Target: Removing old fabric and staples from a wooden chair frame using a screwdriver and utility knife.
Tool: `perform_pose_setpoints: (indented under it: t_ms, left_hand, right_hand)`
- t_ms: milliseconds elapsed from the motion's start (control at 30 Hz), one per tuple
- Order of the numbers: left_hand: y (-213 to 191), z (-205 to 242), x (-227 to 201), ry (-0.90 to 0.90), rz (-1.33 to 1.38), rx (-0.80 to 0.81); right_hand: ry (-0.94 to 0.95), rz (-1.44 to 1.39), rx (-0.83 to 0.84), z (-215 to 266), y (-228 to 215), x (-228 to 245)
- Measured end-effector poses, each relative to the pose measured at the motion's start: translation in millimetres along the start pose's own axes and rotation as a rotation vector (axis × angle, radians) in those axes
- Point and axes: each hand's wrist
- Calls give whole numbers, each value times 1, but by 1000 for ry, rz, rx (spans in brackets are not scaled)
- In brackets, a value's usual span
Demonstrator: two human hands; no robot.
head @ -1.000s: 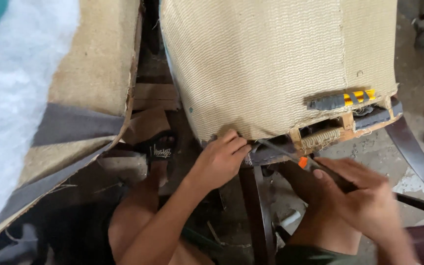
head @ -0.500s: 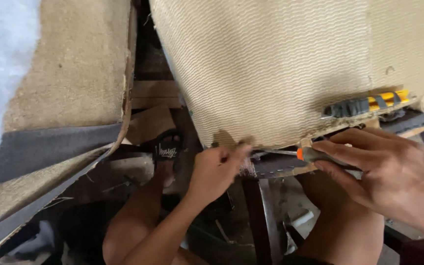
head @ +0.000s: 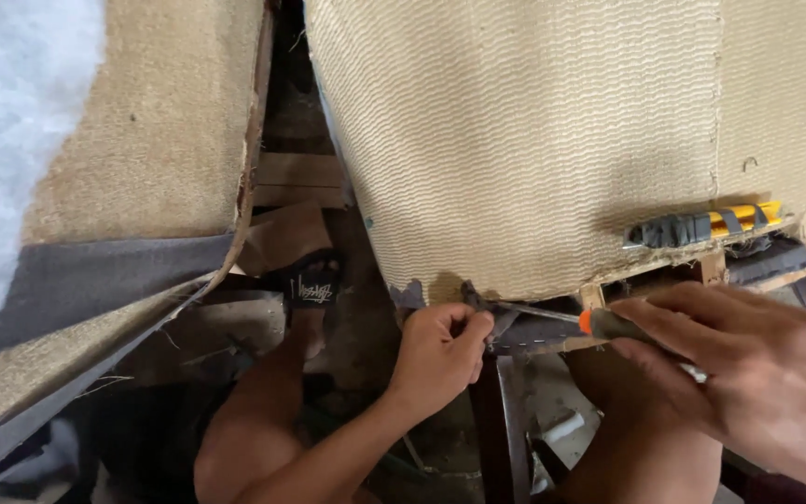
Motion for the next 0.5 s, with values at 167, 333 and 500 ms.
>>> perform_pose_setpoints:
  t_ms: [167, 333, 500]
  left_hand:
    - [7, 2, 1, 138, 134, -25]
    - [9, 2, -4, 151, -15, -53]
    - [-5, -4, -34, 90, -129, 16]
  right_hand:
    - [52, -124, 64, -6, 0, 5]
    - [-11, -88, 431, -43, -15, -19]
    - [454, -159, 1016, -107, -66, 10]
Point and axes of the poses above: each hand's wrist, its own z-axis away from the middle knuckle, its own y-axis out of the palm, x = y × z, and after that the axes turned 11 degrees about x, right-handed
